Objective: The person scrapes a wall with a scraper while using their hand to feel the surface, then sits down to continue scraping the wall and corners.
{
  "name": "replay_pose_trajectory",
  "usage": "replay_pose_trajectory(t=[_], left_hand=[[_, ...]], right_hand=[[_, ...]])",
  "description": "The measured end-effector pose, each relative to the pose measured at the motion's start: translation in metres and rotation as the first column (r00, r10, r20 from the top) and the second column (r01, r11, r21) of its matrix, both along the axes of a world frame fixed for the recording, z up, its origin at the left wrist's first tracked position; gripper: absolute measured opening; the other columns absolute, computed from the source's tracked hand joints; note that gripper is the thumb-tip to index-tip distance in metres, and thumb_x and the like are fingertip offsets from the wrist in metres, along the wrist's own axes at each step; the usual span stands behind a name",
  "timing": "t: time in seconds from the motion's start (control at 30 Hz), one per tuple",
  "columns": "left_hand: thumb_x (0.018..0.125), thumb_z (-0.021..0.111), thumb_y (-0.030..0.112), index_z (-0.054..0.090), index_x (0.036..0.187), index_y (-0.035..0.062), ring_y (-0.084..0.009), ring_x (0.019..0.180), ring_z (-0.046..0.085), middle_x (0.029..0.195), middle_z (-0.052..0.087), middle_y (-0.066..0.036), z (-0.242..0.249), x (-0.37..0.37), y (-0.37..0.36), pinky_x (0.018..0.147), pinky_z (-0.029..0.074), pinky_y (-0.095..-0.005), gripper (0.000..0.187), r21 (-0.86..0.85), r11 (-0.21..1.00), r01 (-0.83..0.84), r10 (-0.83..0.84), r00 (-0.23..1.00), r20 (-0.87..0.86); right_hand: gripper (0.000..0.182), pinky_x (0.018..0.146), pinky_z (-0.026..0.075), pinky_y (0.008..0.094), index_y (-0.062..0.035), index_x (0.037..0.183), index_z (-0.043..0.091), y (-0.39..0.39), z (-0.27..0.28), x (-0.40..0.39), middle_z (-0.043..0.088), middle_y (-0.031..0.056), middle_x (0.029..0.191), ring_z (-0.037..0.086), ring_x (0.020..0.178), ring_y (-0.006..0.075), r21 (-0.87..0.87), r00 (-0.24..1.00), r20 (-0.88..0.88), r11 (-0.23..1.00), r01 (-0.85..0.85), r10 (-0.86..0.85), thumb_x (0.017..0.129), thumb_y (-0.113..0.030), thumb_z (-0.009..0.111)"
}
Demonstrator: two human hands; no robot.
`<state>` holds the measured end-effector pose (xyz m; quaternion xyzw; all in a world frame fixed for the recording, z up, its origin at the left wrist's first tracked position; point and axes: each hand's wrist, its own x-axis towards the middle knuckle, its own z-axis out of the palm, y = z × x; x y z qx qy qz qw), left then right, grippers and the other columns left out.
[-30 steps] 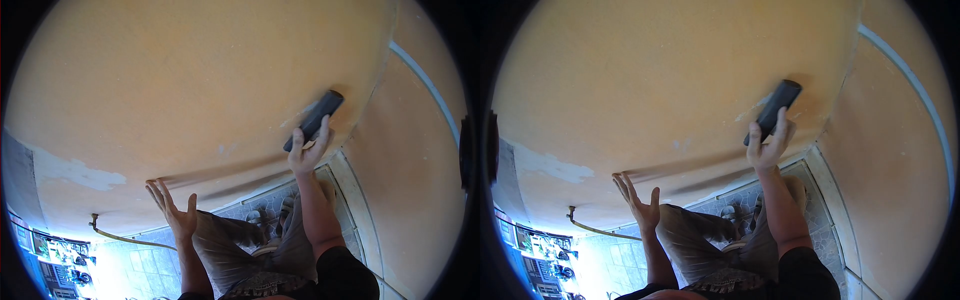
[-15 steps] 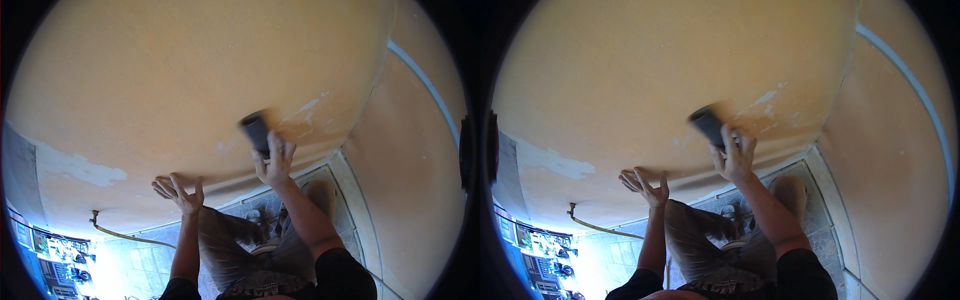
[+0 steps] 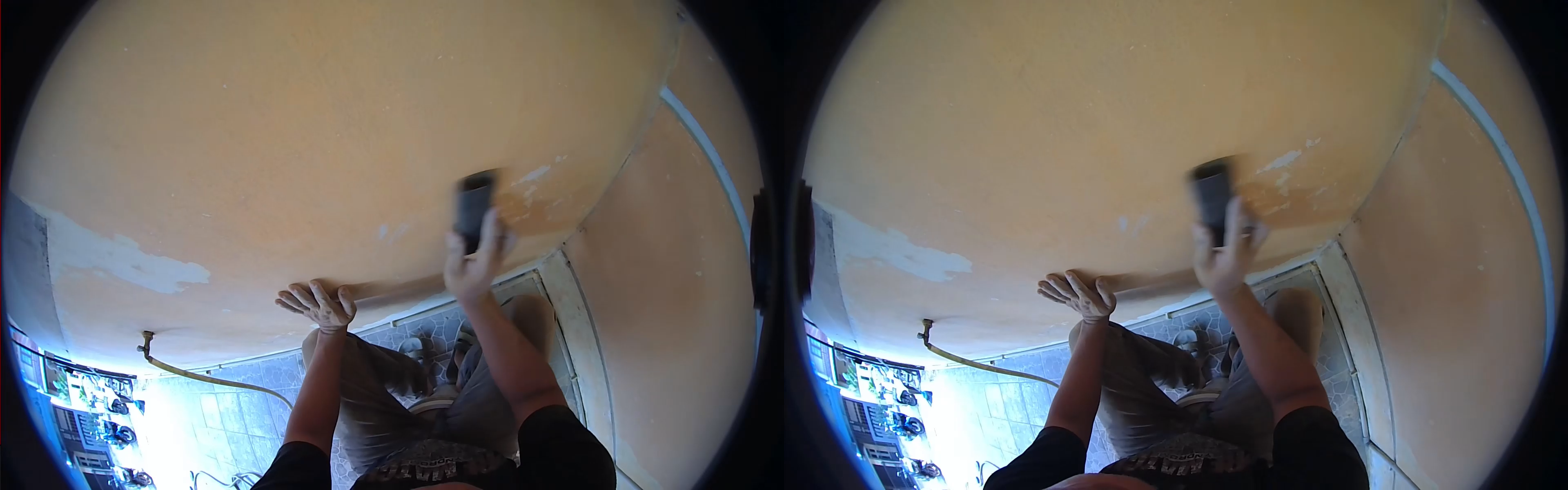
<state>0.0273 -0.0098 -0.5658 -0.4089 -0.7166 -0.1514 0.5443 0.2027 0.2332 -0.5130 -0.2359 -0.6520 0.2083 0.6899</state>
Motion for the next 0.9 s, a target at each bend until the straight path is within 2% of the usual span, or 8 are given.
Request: replay_pose_trajectory(t=[0.1,0.23,0.37,0.5,0.57,0.67,0.83,0.9], left_hand=[[0.102,0.046,0.044,0.021,0.163,0.0044,-0.0547,0.154,-0.004,0.169,0.005,-0.029,-0.007,-0.001,-0.007,0.119,-0.001,-0.072,0.077,-0.003,1.0,0.006,-0.006,0.999,0.035],[0.098,0.053,0.048,0.023,0.164,0.0121,-0.0545,0.154,-0.005,0.17,0.004,-0.027,-0.027,-0.006,-0.021,0.118,-0.003,-0.0734,0.081,-0.065,0.998,0.016,-0.013,0.998,0.054],[0.098,0.053,0.047,0.024,0.164,0.012,-0.0541,0.154,-0.005,0.17,0.005,-0.027,-0.029,-0.005,-0.016,0.117,-0.004,-0.0734,0.08,-0.036,0.999,0.035,-0.033,0.998,0.056],[0.1,0.049,0.045,0.022,0.164,0.0076,-0.0542,0.154,-0.004,0.17,0.004,-0.027,-0.021,-0.003,-0.012,0.117,-0.003,-0.0732,0.078,-0.046,0.998,0.049,-0.048,0.998,0.033],[0.1,0.05,0.045,0.022,0.164,0.0076,-0.0541,0.154,-0.005,0.17,0.004,-0.027,-0.021,-0.002,-0.014,0.117,-0.003,-0.0731,0.078,-0.05,0.998,0.045,-0.043,0.999,0.034],[0.099,0.052,0.045,0.021,0.164,0.0083,-0.0538,0.154,-0.006,0.17,0.002,-0.027,-0.022,-0.002,-0.018,0.117,-0.003,-0.0735,0.081,-0.07,0.997,0.039,-0.036,0.998,0.045],[0.094,0.056,0.048,0.023,0.164,0.0159,-0.0531,0.154,-0.007,0.17,0.004,-0.025,-0.033,-0.005,-0.02,0.116,-0.006,-0.075,0.084,-0.053,0.998,0.043,-0.038,0.995,0.089],[0.092,0.056,0.051,0.024,0.165,0.0225,-0.052,0.155,-0.007,0.171,0.007,-0.021,-0.041,-0.005,-0.017,0.116,-0.007,-0.0758,0.084,0.0,0.998,0.059,-0.059,0.992,0.107]], right_hand=[[0.069,0.09,0.046,0.044,0.0087,0.152,0.04,-0.007,-0.004,-0.001,0.049,0.0238,0.122,0.049,0.109,0.0324,0.198,0.974,0.227,0.98,-0.024,-0.022,0.099,-0.026,0.067],[0.066,0.086,0.049,0.0394,0.005,0.154,0.038,0.056,0.019,0.015,0.05,0.02,0.121,0.053,0.101,0.0276,-0.32,0.967,-0.016,0.918,0.236,-0.254,0.105,-0.033,0.06],[0.064,0.088,0.048,0.0376,0.0037,0.155,0.035,0.046,0.018,0.016,0.048,0.0184,0.123,0.054,0.102,0.0242,-0.578,0.975,-0.109,0.81,0.098,-0.195,0.106,-0.032,0.056],[0.06,0.086,0.044,0.0453,-0.0052,0.142,0.05,-0.03,-0.024,-0.021,0.049,0.0158,0.114,0.05,0.099,0.0274,-0.029,0.993,-0.056,0.994,-0.103,0.101,0.096,-0.035,0.072],[0.057,0.087,0.042,0.0499,-0.0065,0.136,0.058,-0.056,-0.037,-0.018,0.049,0.0158,0.114,0.048,0.101,0.0308,0.077,0.931,0.31,0.971,-0.226,0.192,0.089,-0.032,0.079],[0.067,0.093,0.041,0.0522,0.0031,0.141,0.048,-0.034,-0.035,-0.018,0.048,0.0208,0.12,0.05,0.107,0.0344,0.376,0.944,0.324,0.906,-0.192,0.066,0.091,-0.033,0.075],[0.055,0.082,0.049,0.0347,0.0025,0.146,0.04,0.024,0.04,0.006,0.051,0.0133,0.115,0.054,0.097,0.0215,-0.362,0.986,-0.166,0.932,-0.033,-0.029,0.105,-0.03,0.057],[0.055,0.08,0.049,0.033,0.0028,0.146,0.039,0.016,0.024,-0.001,0.051,0.0141,0.116,0.055,0.095,0.0203,-0.331,0.991,-0.117,0.943,0.019,-0.06,0.106,-0.029,0.057]])
